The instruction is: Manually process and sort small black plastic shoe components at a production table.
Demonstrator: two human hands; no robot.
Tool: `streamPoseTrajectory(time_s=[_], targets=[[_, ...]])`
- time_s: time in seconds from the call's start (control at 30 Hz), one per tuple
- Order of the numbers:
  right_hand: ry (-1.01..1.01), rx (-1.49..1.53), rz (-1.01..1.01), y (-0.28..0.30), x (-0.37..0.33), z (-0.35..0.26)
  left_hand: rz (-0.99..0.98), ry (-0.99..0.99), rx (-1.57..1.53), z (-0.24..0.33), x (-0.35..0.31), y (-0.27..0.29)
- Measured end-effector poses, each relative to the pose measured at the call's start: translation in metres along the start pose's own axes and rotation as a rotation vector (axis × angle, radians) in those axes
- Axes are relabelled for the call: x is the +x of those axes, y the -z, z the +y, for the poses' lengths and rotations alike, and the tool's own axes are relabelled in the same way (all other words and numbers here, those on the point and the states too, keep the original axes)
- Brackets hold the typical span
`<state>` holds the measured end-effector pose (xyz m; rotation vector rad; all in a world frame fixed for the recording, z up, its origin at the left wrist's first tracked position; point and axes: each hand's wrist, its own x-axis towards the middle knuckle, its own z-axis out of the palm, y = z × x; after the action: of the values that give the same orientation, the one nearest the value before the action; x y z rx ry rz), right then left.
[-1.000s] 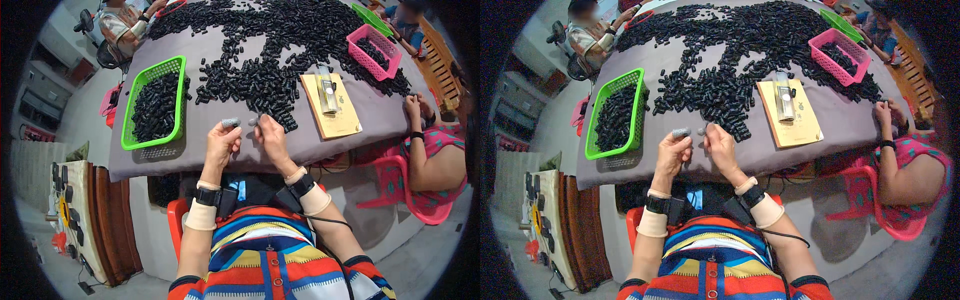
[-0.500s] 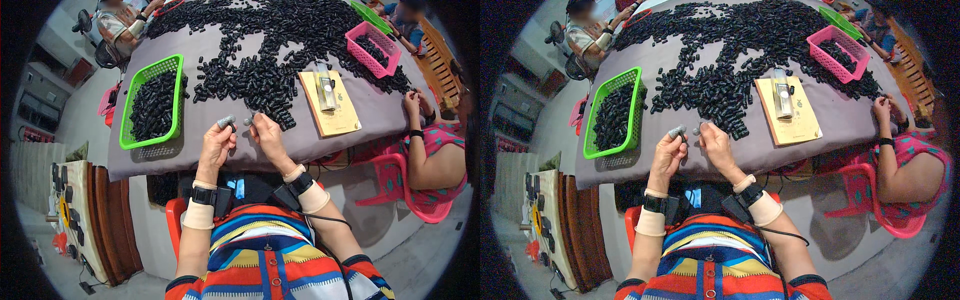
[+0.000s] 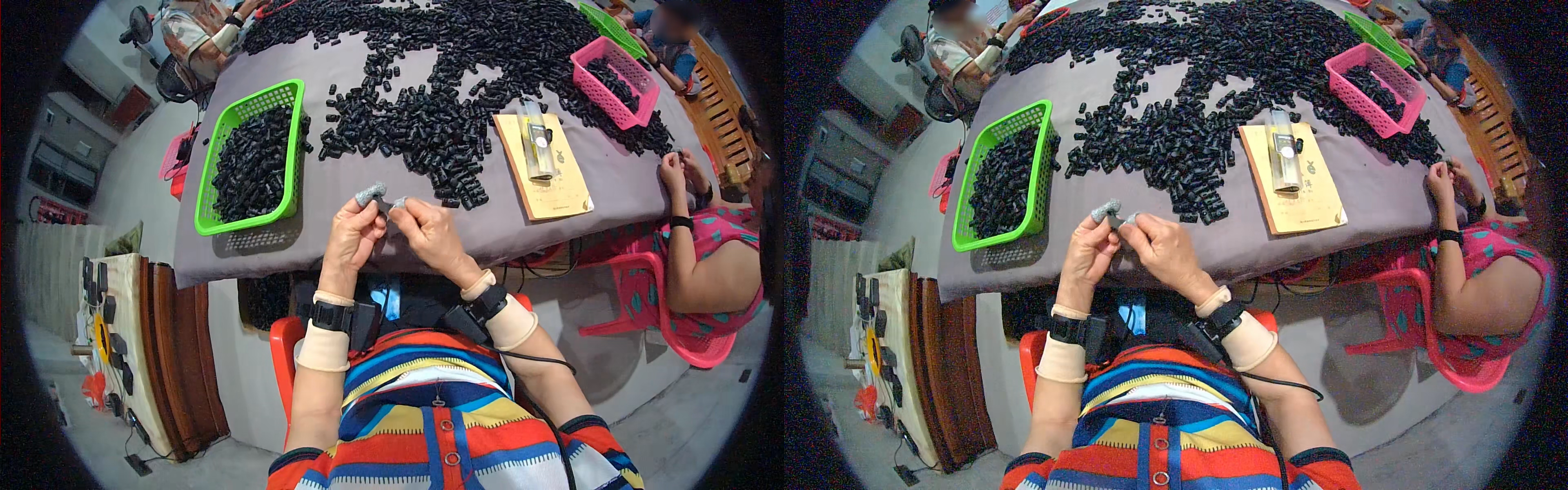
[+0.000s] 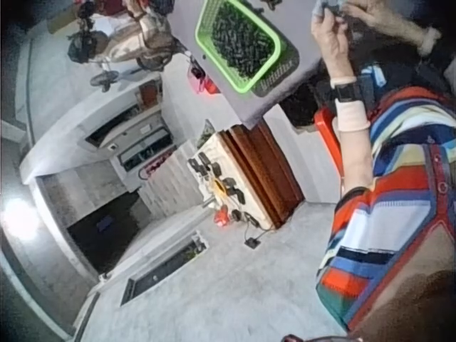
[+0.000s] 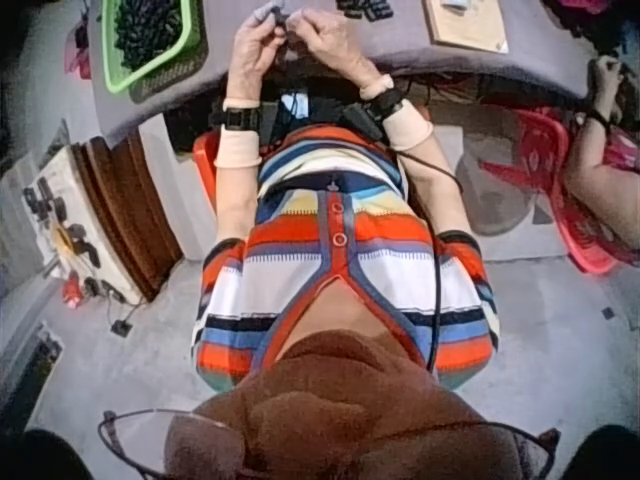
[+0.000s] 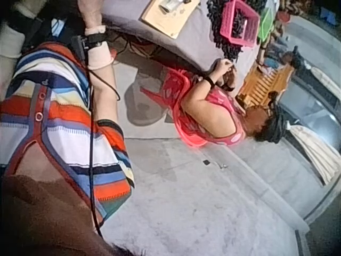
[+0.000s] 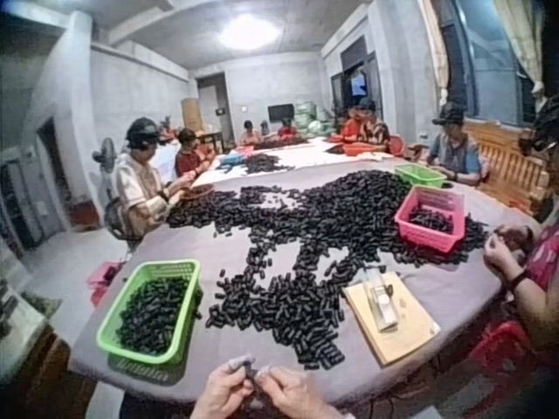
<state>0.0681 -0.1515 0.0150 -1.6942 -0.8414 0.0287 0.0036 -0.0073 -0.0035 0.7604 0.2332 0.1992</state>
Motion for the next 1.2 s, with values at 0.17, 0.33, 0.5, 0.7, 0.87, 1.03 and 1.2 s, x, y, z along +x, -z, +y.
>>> streamPoseTrajectory(time_s=[0.17, 0.33, 0.5, 0.7, 0.87, 1.03, 1.2], targets=[[0.053, -0.049, 0.003, -0.002, -0.001, -0.002, -0.035, 0.019, 0.016, 0.001, 0.000, 0.002], [0.052, -0.057, 0.000, -0.003, -0.001, -0.003, -0.052, 0.015, 0.005, 0.000, 0.000, 0.005], [0.052, -0.131, -0.003, -0.003, -0.001, -0.003, -0.058, 0.030, -0.007, 0.001, -0.001, 0.003], [0.058, -0.146, 0.005, -0.004, -0.001, -0.004, -0.006, 0.060, 0.004, 0.003, -0.003, 0.000], [0.068, -0.145, 0.009, -0.007, -0.001, -0.004, 0.011, 0.066, 0.004, 0.006, -0.004, -0.003], [0.094, -0.168, 0.026, -0.008, -0.001, -0.003, -0.023, 0.088, -0.058, 0.006, -0.004, -0.001], [0.102, -0.177, 0.020, -0.010, -0.001, -0.003, 0.000, 0.089, -0.040, 0.006, -0.004, -0.002]])
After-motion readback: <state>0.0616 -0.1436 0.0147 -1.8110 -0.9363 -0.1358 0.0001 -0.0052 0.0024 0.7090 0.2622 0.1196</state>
